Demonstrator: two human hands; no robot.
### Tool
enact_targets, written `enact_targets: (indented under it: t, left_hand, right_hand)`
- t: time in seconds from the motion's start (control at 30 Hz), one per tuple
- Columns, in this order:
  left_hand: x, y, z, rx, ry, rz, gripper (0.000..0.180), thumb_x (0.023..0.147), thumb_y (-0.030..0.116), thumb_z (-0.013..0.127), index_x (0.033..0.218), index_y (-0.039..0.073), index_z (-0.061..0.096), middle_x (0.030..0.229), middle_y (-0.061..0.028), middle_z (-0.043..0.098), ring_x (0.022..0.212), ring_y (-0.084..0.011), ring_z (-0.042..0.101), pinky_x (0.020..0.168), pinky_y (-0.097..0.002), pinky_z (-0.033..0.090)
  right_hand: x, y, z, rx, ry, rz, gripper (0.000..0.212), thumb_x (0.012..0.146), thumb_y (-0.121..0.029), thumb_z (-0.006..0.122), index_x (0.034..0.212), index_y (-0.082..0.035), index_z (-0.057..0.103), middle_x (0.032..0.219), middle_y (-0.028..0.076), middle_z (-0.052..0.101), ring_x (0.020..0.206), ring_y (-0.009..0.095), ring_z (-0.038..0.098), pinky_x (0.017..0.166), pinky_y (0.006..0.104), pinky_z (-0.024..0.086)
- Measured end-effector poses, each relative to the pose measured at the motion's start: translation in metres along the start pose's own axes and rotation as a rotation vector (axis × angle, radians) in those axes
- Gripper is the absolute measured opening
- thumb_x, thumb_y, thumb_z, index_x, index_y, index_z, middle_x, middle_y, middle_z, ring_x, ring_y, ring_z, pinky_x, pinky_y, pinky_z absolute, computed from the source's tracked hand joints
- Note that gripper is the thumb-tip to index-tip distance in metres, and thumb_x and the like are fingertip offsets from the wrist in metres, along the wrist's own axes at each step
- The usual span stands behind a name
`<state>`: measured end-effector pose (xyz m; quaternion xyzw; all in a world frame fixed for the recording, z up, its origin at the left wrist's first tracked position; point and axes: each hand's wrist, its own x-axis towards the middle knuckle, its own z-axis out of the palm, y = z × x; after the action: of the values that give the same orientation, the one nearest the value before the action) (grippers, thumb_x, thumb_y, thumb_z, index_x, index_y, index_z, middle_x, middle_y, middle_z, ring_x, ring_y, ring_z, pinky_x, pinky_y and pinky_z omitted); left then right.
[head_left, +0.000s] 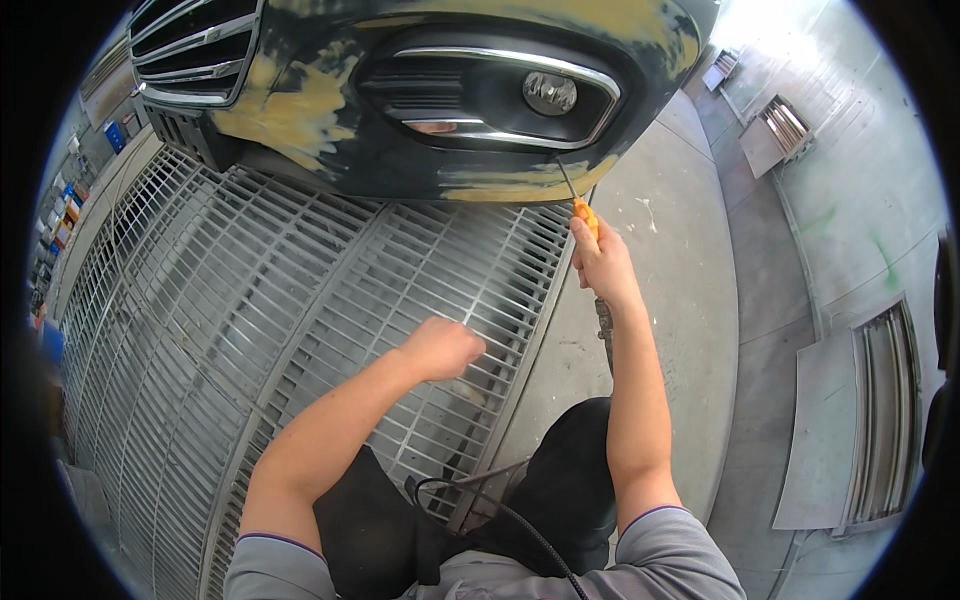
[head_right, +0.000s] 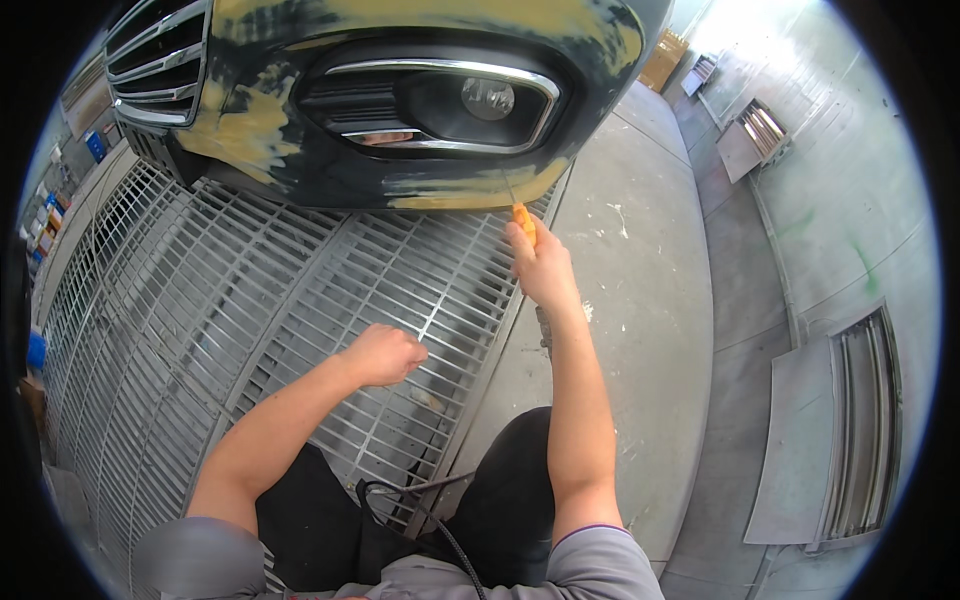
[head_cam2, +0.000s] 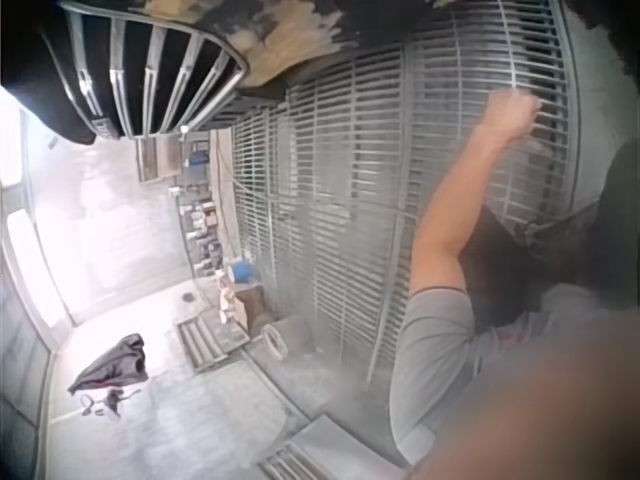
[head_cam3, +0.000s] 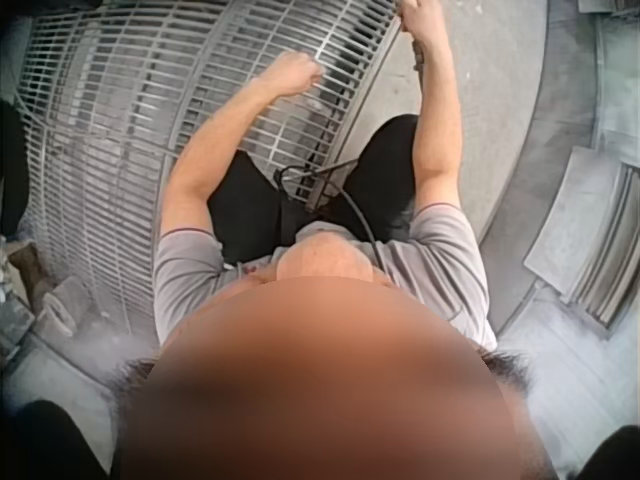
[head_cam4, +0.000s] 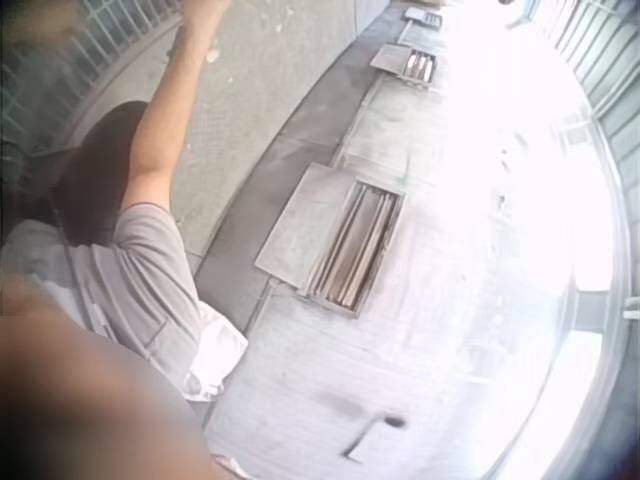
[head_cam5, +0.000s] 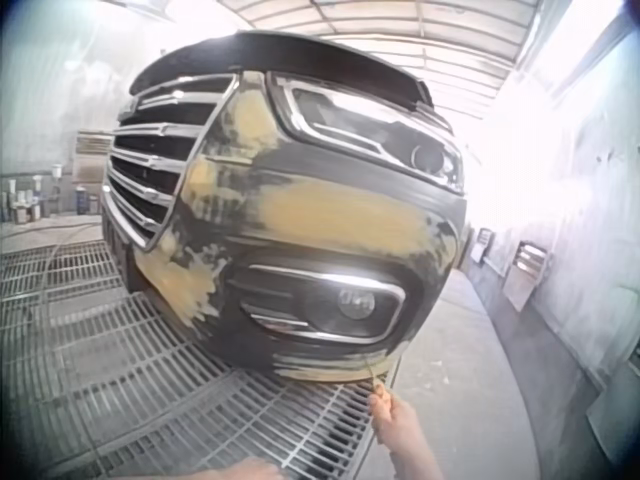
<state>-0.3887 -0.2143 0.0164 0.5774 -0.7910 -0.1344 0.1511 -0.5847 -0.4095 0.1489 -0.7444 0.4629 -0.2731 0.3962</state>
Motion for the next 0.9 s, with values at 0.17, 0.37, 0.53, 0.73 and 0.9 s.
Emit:
enact_targets:
  t: [0.17, 0.37, 0.53, 0.73, 0.9]
  left_hand:
    - [0.001, 0.002, -0.003, -0.008, -0.015, 0.001, 0.006, 0.084, 0.011, 0.068, 0.078, 0.010, 0.066, 0.082, -0.0095, 0.073, 0.079, -0.0344, 0.072, 0.069, -0.0501, 0.056]
    - [-0.001, 0.002, -0.004, -0.001, -0.017, -0.010, 0.006, 0.084, 0.011, 0.068, 0.078, 0.010, 0.066, 0.080, -0.0094, 0.073, 0.079, -0.0342, 0.072, 0.069, -0.0498, 0.056]
    - [0.001, 0.003, -0.006, -0.010, -0.013, -0.005, 0.005, 0.084, 0.010, 0.068, 0.078, 0.010, 0.066, 0.081, -0.0091, 0.073, 0.079, -0.0343, 0.072, 0.069, -0.0498, 0.056]
    - [0.000, 0.002, -0.005, -0.004, -0.015, -0.007, 0.006, 0.084, 0.011, 0.068, 0.079, 0.010, 0.066, 0.081, -0.0086, 0.073, 0.079, -0.0343, 0.072, 0.069, -0.0496, 0.056]
    - [0.002, 0.002, -0.004, -0.004, -0.018, -0.009, 0.006, 0.084, 0.011, 0.068, 0.079, 0.011, 0.066, 0.081, -0.0084, 0.072, 0.079, -0.0344, 0.072, 0.069, -0.0499, 0.056]
  right_hand:
    - [0.003, 0.003, -0.006, -0.058, 0.177, 0.007, 0.052, 0.108, -0.046, 0.062, 0.146, -0.010, 0.065, 0.075, 0.007, 0.067, 0.067, 0.016, 0.067, 0.063, 0.0349, 0.054]
    - [-0.001, -0.006, -0.005, -0.061, 0.177, 0.037, 0.051, 0.109, -0.046, 0.061, 0.144, -0.010, 0.066, 0.074, 0.006, 0.067, 0.064, 0.015, 0.065, 0.063, 0.0356, 0.053]
    - [0.002, -0.004, -0.007, -0.035, 0.173, 0.032, 0.050, 0.109, -0.044, 0.061, 0.145, -0.010, 0.065, 0.074, 0.006, 0.067, 0.064, 0.015, 0.064, 0.063, 0.0355, 0.053]
    - [0.001, -0.002, -0.005, -0.039, 0.111, 0.042, 0.052, 0.109, -0.045, 0.061, 0.147, -0.010, 0.065, 0.078, 0.006, 0.069, 0.065, 0.014, 0.065, 0.059, 0.0338, 0.053]
    - [0.001, -0.001, -0.006, 0.004, 0.116, 0.017, 0.047, 0.110, -0.045, 0.059, 0.136, -0.007, 0.066, 0.069, 0.003, 0.061, 0.052, 0.011, 0.055, 0.049, 0.0301, 0.045]
